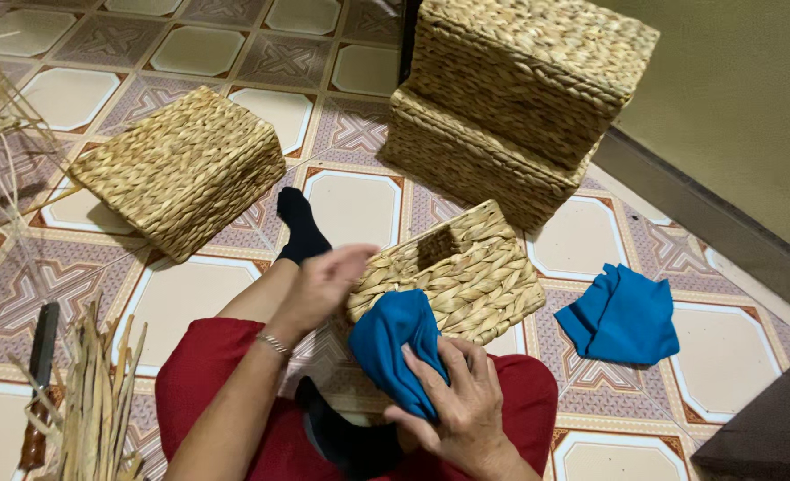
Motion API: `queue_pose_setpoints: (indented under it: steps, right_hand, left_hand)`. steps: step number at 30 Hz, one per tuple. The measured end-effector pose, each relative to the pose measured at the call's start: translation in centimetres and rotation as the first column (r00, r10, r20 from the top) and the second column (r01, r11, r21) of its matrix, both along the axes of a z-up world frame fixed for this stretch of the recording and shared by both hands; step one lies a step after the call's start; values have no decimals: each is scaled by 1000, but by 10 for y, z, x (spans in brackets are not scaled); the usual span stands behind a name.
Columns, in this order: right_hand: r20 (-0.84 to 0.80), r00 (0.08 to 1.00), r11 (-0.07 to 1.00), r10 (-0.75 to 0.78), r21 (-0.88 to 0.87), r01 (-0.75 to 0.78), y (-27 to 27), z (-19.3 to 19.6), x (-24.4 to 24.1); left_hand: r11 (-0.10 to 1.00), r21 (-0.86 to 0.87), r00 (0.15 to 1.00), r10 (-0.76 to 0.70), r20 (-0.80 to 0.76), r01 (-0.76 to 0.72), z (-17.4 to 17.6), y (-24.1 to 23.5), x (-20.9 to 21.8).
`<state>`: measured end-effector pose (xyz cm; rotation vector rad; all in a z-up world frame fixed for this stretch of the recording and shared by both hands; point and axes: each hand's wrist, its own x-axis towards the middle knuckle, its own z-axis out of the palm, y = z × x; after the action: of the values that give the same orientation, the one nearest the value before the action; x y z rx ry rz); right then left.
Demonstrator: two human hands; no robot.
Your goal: The person sits on the floor and wipes a woven basket with a blue cloth. They rotate the basket to clean multiple sides and the interior, then place it back on the floor.
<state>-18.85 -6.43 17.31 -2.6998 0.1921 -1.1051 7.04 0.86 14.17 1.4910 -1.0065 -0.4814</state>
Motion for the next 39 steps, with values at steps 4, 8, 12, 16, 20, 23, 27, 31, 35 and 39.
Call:
queue_pose_setpoints:
  steps: [4, 8, 12, 16, 20, 23, 27, 31, 35, 39]
  right_hand:
    - [-30, 999, 999, -36, 38, 37, 10, 4, -1]
    - [11, 995, 993, -99, -69, 99, 7, -11, 1]
    - [97, 980, 981, -174, -73, 181, -34, -21, -9]
    - [121, 782, 779, -612, -81, 622, -103, -17, -20]
    - [175, 743, 751, -646, -34, 660, -124, -25, -26]
    - [155, 772, 774, -616, -65, 630, -103, -28, -22]
    - [93, 880, 878, -465, -83, 472, -37, -22, -16]
    - [104, 987, 985, -124, -109, 136, 32, -14, -5]
    - [139, 990, 997, -30, -61, 39, 34, -18, -4]
    - [151, 978, 977, -146, -131, 166, -26, -29, -5]
  left_hand:
    - [997, 74, 994, -12, 111, 4, 8, -24, -18]
    - [998, 60, 994, -28, 106, 21, 3, -15, -21]
    - [995, -15, 988, -95, 120, 97, 1, -14, -25]
    - [995, -49, 985, -74, 154, 82, -3, -17, -34]
    - [999, -30, 979, -19, 201, 25, -5, -23, -42]
    - [998, -58, 985, 4, 175, 6, -4, -19, -43]
    - [1000, -7, 989, 29, 143, -28, -6, -16, -44]
    - [999, -47, 989, 21, 145, -14, -7, -20, -38]
    - [1000, -10, 989, 31, 148, -30, -6, -15, -34]
    - [998, -56, 983, -1, 181, 12, -7, -17, -35]
